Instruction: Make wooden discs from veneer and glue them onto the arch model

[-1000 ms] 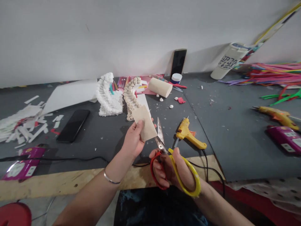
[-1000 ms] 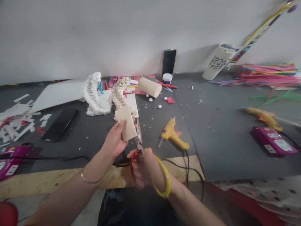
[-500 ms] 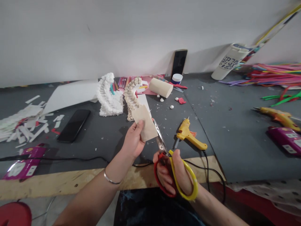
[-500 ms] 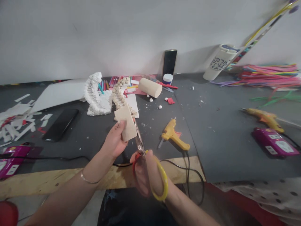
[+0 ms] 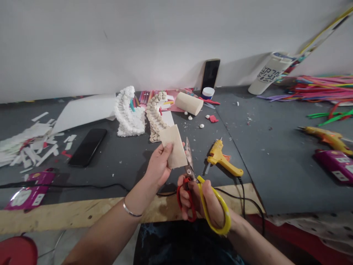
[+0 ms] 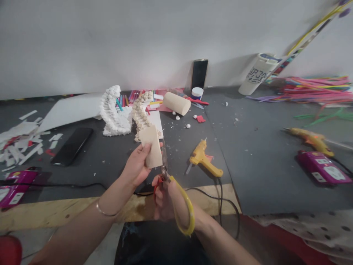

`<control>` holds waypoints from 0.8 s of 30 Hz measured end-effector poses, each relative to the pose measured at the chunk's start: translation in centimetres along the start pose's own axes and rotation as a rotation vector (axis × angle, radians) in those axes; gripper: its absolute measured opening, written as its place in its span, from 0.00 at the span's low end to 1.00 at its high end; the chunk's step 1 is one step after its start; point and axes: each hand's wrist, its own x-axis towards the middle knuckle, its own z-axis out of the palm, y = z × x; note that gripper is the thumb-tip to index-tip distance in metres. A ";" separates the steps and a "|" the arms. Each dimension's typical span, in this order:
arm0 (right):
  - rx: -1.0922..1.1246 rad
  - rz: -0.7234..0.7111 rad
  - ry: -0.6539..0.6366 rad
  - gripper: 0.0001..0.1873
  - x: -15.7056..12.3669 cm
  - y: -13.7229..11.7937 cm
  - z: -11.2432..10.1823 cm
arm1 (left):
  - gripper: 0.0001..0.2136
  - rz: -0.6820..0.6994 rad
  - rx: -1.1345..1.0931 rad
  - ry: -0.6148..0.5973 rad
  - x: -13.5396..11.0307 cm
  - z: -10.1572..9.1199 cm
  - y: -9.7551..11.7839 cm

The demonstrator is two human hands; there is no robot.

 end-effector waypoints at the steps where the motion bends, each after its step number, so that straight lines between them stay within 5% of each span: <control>1: 0.006 0.008 0.008 0.39 0.1 -0.2 0.1 | 0.14 0.005 0.002 -0.006 0.0 0.0 -0.1; 13: -0.026 -0.021 0.024 0.40 0.7 0.0 -0.2 | 0.16 0.005 0.012 0.034 0.0 0.0 -0.2; 24: -0.147 -0.094 0.189 0.34 0.3 0.4 0.1 | 0.17 0.022 0.020 0.030 0.1 -0.3 -0.4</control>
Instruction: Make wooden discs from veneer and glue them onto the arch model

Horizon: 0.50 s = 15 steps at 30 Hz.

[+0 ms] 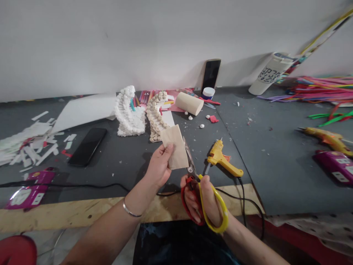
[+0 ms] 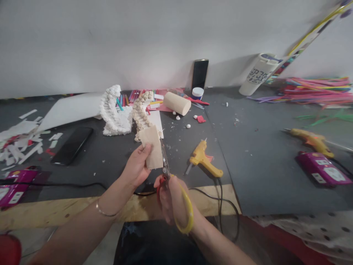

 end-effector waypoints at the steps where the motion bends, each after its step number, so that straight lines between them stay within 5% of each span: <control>1: 0.001 -0.002 0.015 0.34 0.0 0.0 0.1 | 0.17 -0.003 0.005 -0.004 0.0 0.0 0.0; 15: 0.129 0.037 -0.084 0.40 1.0 -0.6 -0.4 | 0.18 -0.086 0.096 -0.098 -0.6 0.3 -0.2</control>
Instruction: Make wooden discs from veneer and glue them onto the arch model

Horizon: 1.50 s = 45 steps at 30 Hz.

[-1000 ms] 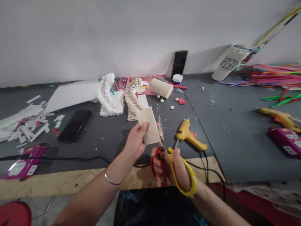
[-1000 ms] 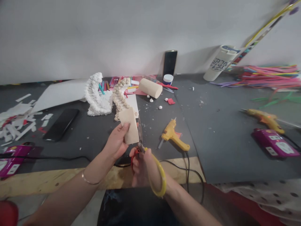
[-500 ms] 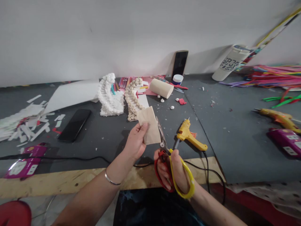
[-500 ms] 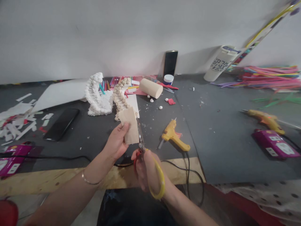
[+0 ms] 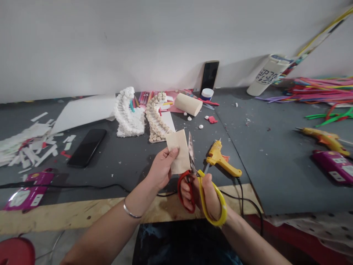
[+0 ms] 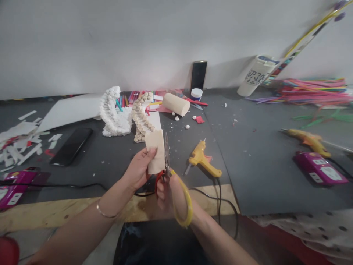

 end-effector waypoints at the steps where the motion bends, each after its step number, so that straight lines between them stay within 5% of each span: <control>1: -0.002 0.009 0.003 0.40 0.0 -0.2 0.2 | 0.18 -0.006 -0.002 0.000 0.0 0.1 0.0; 17: -0.092 -0.144 0.192 0.34 -0.1 0.5 0.3 | 0.19 -0.005 0.018 -0.023 0.0 -0.2 0.0; 23: -0.113 0.039 0.262 0.39 0.9 -0.3 0.2 | 0.20 0.003 0.067 -0.018 0.0 -0.1 0.1; 28: -0.114 0.000 0.324 0.39 1.0 -0.1 0.2 | 0.19 0.010 0.170 -0.004 0.0 -0.5 -0.2; 37: -0.101 -0.134 0.207 0.34 -0.1 -0.3 0.4 | 0.18 0.004 0.172 -0.035 -0.1 -0.4 -0.2; 45: -0.083 -0.241 0.243 0.31 -0.3 -0.1 1.1 | 0.19 -0.005 0.151 -0.049 -0.1 -0.3 -0.3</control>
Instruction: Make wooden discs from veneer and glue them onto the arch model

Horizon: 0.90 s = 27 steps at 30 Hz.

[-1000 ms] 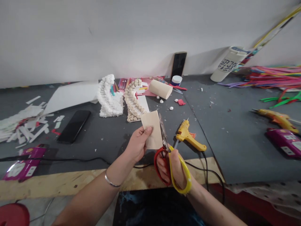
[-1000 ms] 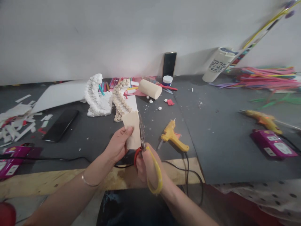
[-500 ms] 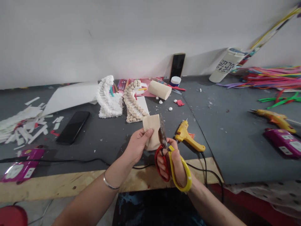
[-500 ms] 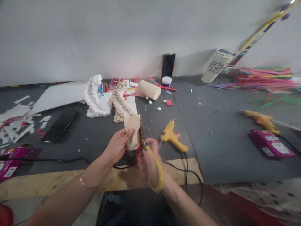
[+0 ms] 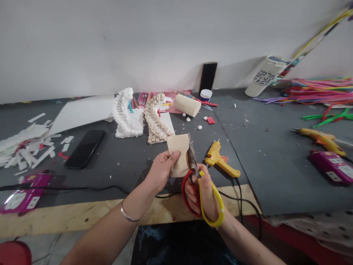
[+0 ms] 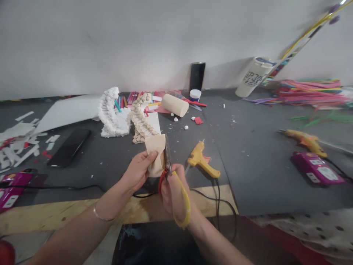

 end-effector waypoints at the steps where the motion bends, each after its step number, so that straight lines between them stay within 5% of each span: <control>1: -0.002 -0.009 0.000 0.31 0.0 0.0 0.1 | 0.19 0.003 -0.003 -0.004 0.0 0.1 0.1; 21: -0.096 0.074 0.013 0.32 1.0 0.0 -1.4 | 0.20 -0.050 0.078 -0.025 0.0 -0.2 0.1; 27: -0.407 -0.161 0.055 0.25 1.1 -5.4 -5.0 | 0.19 -0.067 0.032 0.086 0.5 -0.4 0.3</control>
